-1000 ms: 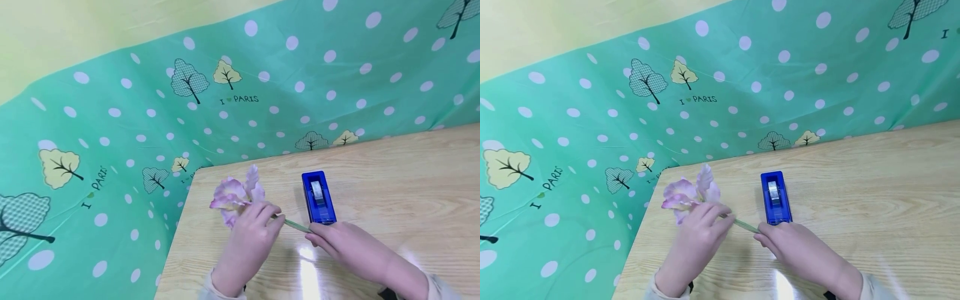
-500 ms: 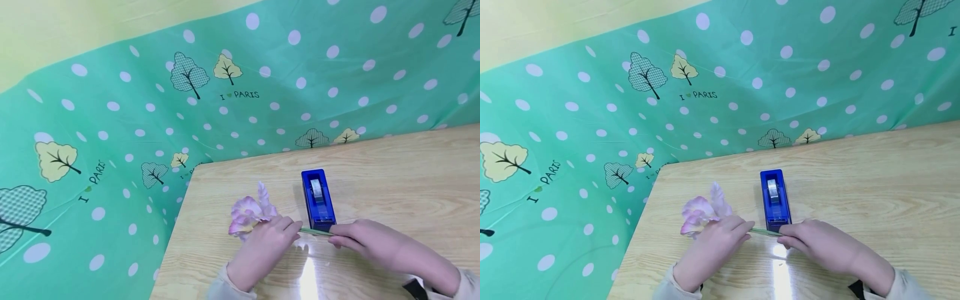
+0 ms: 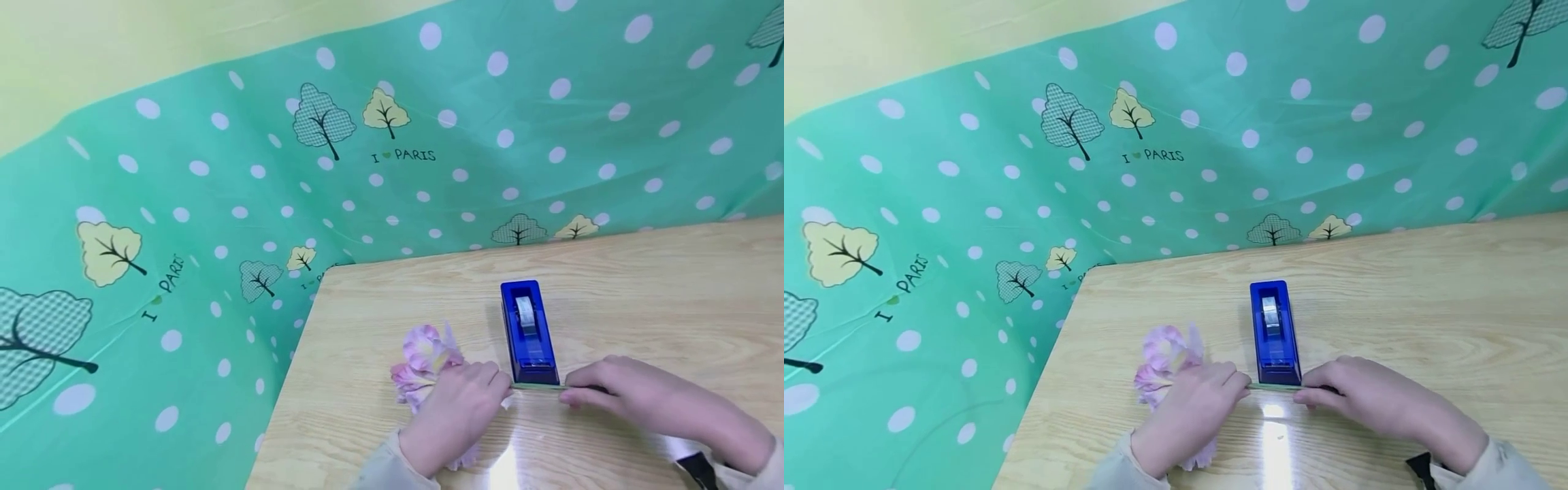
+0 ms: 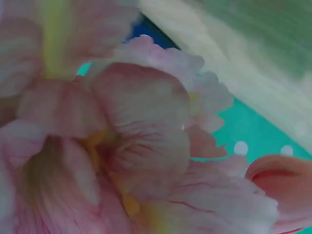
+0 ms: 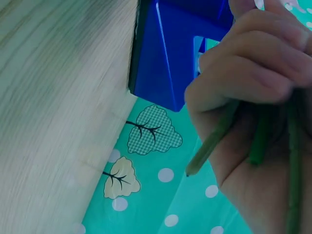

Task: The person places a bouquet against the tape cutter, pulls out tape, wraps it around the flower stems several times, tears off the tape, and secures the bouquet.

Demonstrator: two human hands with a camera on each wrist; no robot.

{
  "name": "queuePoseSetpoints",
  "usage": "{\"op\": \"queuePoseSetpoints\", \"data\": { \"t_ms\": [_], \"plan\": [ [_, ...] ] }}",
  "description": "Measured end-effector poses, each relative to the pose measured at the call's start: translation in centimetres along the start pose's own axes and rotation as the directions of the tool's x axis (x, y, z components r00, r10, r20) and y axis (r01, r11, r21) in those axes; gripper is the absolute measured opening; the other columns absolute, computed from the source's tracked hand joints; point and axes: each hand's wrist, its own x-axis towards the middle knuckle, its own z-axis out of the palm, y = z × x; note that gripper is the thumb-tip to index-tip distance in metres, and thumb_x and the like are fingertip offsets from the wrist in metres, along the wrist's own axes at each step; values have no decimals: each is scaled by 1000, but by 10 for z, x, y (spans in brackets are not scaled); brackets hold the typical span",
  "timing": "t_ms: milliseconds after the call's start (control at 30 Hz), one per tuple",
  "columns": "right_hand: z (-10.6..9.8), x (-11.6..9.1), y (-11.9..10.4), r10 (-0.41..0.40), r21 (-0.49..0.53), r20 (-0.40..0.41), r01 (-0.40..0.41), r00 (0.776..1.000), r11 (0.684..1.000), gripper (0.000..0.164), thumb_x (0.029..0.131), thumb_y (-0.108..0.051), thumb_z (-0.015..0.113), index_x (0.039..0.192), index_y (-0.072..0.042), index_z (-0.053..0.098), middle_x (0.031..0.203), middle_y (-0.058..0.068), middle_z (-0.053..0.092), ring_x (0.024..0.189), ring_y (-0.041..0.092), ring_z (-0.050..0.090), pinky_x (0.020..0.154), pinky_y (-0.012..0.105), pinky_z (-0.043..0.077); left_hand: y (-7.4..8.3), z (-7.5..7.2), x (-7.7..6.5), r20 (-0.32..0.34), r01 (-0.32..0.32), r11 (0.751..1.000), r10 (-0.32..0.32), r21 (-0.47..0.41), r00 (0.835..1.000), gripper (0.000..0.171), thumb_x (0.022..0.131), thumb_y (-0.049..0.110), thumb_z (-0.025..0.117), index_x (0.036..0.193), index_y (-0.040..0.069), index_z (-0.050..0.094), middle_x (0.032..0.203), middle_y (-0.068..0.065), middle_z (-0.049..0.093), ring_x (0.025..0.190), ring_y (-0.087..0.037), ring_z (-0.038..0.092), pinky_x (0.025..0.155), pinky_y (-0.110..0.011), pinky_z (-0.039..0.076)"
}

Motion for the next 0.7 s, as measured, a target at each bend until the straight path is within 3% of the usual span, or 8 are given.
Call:
{"op": "queuePoseSetpoints", "data": {
  "t_ms": [100,233,467,700],
  "plan": [
    [-1,-1,0,71,-45,-4,-71,997,996,29,100,-26,59,72,-27,54,66,-25,32,58,-9,33,53,17,34,2,6,0,28,-9,1000,9,-1,1000,16,102,29,54,94,19,64,78,12,53,60,0,36,51,-10,25],
    [-3,1,-3,151,-97,-12,-152,988,984,22,99,-34,61,76,-30,61,67,-25,45,60,-8,40,53,20,39,3,9,1,32,0,999,1,-41,999,16,102,28,55,93,19,65,77,12,53,60,1,37,50,-9,27],
    [-5,3,-2,120,-168,-88,-134,989,977,10,93,-37,68,84,-32,68,76,-27,59,66,-9,47,55,23,47,1,12,2,33,28,991,-24,-129,999,15,101,27,58,96,20,70,78,12,60,59,3,44,53,-6,32],
    [-9,1,2,95,-173,-48,-102,994,980,11,95,-31,66,93,-28,76,89,-23,69,80,-6,62,67,28,58,-1,14,3,-20,27,991,-30,-133,999,15,98,30,62,92,20,71,76,13,61,59,3,46,54,-6,33]
  ]
}}
